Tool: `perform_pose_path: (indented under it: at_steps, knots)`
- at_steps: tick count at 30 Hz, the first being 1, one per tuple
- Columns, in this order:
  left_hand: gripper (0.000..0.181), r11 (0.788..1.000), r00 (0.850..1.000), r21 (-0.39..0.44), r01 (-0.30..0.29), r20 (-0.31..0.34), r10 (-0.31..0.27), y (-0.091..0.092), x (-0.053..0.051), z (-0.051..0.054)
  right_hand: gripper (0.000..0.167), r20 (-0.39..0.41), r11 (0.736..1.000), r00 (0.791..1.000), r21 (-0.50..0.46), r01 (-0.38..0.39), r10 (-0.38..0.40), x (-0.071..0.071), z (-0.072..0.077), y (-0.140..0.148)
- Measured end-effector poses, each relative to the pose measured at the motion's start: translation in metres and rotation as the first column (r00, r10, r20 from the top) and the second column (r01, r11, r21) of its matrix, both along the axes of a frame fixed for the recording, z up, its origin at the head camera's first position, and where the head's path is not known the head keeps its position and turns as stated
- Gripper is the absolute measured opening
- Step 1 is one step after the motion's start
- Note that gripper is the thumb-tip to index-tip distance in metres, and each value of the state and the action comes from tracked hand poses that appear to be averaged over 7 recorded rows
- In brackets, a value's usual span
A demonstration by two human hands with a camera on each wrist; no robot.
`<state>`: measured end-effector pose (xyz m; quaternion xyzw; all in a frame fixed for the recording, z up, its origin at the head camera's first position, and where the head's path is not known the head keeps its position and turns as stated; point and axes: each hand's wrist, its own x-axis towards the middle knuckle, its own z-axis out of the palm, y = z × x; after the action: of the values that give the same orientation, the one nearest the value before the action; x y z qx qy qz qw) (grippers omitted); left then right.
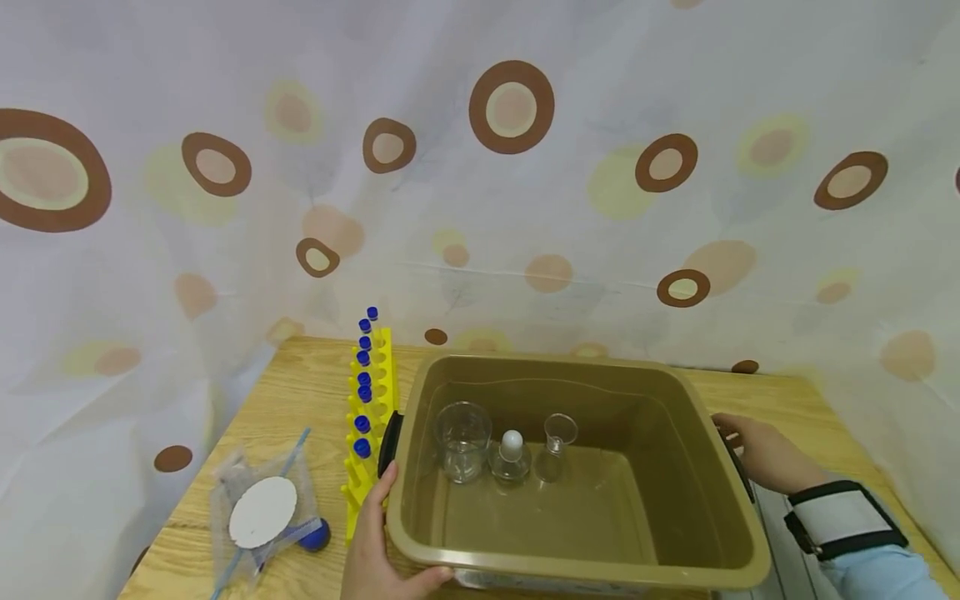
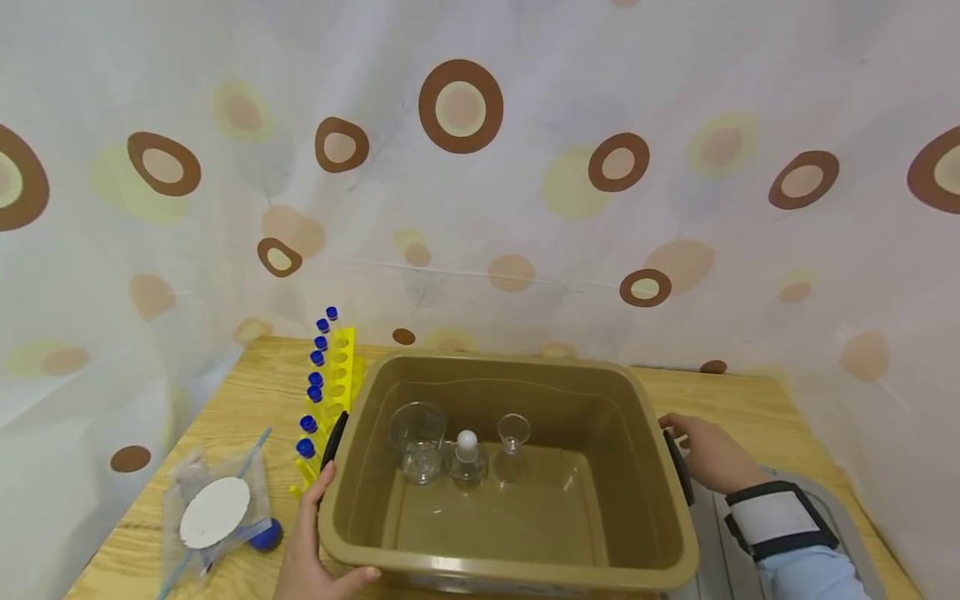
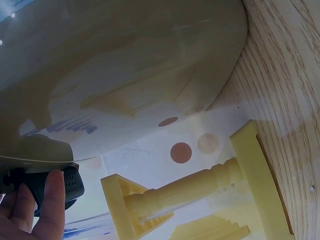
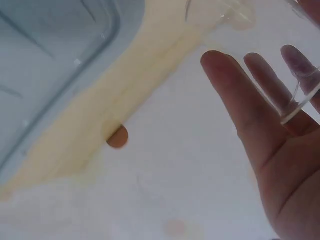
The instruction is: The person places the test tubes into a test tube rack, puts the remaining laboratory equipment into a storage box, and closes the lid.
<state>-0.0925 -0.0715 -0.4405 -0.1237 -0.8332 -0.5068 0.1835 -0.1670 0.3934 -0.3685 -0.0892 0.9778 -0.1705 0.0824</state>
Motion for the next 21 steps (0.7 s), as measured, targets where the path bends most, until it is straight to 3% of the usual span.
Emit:
perform_pose_path:
  at_steps: [4,8,13,21]
  knots:
    - [0.117,1.000,1.000,0.004,-0.007,-0.013,0.007,0.000,0.000,-0.001,0.050,-0.035,1.000,0.999,0.016,0.014,-0.013,0.001,0.020,0.010]
    - [0.118,1.000,1.000,0.018,-0.011,0.005,0.011,0.000,0.001,0.000,0.054,-0.100,0.998,0.995,0.059,0.028,-0.022,0.002,0.048,0.012]
    - [0.119,1.000,0.999,0.019,-0.015,0.044,0.014,0.001,0.001,0.001,0.057,-0.108,0.987,0.993,0.148,0.060,-0.044,0.002,0.083,0.003]
    - [0.117,1.000,0.999,0.014,-0.011,0.034,0.011,0.002,0.001,0.002,0.058,-0.118,0.978,0.993,0.205,0.049,-0.025,0.007,0.112,-0.023]
